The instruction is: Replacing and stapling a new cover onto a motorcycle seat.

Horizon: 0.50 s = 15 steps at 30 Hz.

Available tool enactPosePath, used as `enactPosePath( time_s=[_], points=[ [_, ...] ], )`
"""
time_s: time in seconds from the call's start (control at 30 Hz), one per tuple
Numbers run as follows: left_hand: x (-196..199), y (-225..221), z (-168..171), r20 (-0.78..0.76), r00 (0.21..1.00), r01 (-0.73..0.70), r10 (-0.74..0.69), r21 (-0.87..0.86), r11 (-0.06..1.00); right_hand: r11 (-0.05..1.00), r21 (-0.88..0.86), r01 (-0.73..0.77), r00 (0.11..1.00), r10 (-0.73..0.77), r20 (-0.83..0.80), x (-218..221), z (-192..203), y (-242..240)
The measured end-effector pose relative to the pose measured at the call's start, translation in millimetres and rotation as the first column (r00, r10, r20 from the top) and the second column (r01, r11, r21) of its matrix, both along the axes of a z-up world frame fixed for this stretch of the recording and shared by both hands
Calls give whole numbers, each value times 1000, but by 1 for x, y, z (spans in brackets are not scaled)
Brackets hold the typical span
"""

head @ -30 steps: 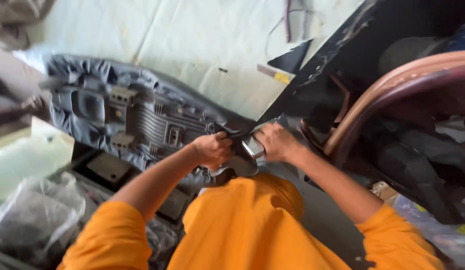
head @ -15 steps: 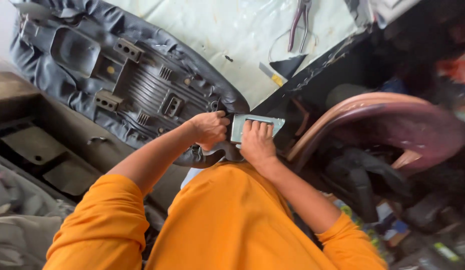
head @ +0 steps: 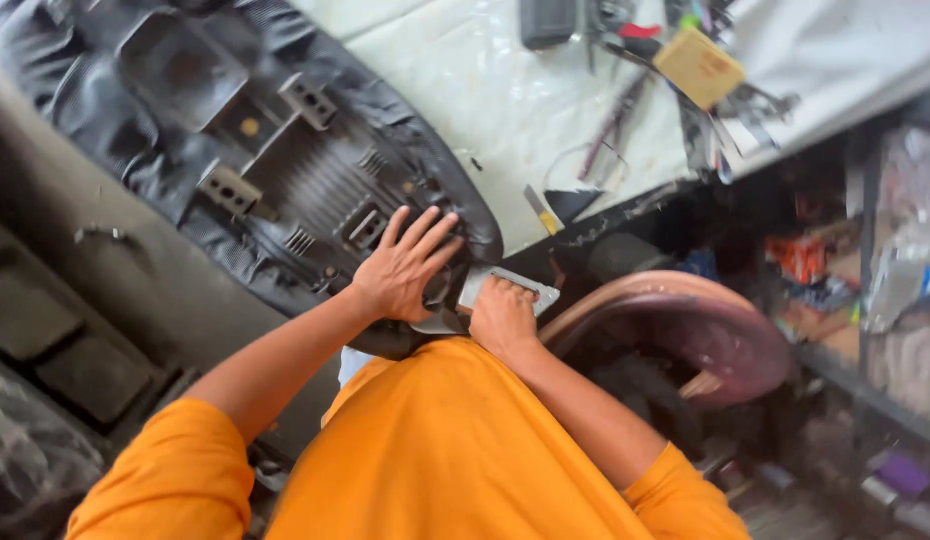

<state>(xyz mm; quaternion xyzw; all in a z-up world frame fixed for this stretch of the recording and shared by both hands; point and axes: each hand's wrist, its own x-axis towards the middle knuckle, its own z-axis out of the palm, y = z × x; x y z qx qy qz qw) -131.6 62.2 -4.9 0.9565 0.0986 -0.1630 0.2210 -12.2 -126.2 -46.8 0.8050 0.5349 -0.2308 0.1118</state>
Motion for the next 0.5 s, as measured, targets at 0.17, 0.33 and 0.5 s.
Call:
enactPosePath(
  time_s=[0.17, 0.33, 0.5],
  points=[
    [0, 10, -7, 47, 997, 65, -63, -39, 997, 994, 105, 4, 995, 6, -98, 15, -13, 1],
    [-1, 5, -5, -5, 993, 122, -122, -3, 993, 999, 36, 41, 963, -30, -269, 22, -12, 4],
    [2, 2, -7, 64, 995, 79, -78, -4, 997, 991, 47, 123, 931, -99, -350, 31, -2, 0]
  ],
)
